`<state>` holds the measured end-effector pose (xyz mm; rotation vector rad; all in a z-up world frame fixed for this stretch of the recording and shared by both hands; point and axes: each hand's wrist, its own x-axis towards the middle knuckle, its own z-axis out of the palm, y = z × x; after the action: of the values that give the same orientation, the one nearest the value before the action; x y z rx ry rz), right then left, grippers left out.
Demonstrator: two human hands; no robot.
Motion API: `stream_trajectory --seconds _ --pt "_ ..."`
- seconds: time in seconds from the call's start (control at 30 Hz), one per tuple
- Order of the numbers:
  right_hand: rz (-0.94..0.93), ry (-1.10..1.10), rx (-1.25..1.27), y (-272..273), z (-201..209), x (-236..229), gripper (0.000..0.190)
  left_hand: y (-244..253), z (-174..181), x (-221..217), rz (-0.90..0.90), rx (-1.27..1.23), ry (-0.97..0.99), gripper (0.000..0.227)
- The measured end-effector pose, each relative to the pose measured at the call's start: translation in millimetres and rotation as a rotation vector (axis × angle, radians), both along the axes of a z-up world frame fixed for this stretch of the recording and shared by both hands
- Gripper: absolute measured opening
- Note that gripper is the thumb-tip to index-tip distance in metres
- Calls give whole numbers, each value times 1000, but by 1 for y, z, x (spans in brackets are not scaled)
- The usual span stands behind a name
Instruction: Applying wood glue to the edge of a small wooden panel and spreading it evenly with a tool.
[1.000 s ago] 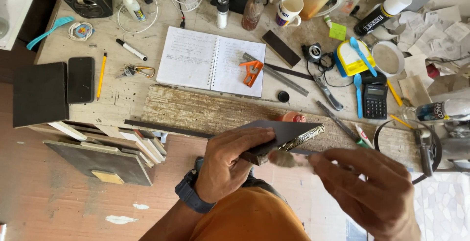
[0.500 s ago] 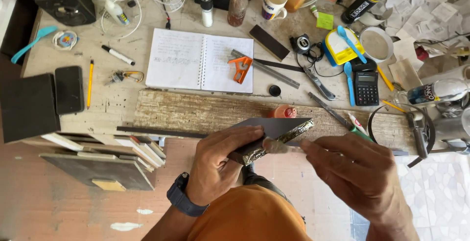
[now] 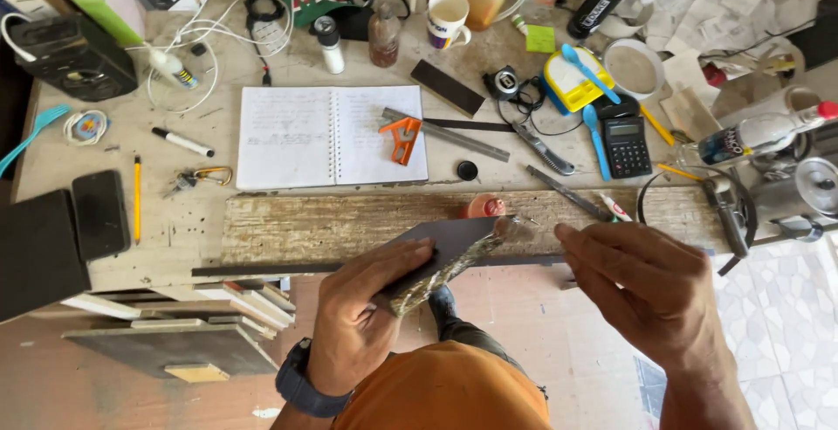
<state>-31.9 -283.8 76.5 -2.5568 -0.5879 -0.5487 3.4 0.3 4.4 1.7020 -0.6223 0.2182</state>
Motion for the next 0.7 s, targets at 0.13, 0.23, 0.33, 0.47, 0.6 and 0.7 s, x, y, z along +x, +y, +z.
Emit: stream_trajectory --seconds 0.13,0.23,0.33,0.47,0.6,0.7 --pt "-73 12 48 -9 -2 -3 23 0 0 0 21 36 18 70" --pt "56 32 35 -5 -3 6 29 -4 0 1 41 63 6 55" --pt "-60 -38 86 -12 -3 8 21 -4 7 2 25 70 -3 61" --pt "-44 55 84 -20 -8 1 29 -5 1 4 18 28 13 35" --pt "-95 30 163 -21 -11 -1 26 -7 0 3 44 -12 52 35" --pt "-82 12 120 -19 -8 -1 25 -8 0 7 41 9 29 36"
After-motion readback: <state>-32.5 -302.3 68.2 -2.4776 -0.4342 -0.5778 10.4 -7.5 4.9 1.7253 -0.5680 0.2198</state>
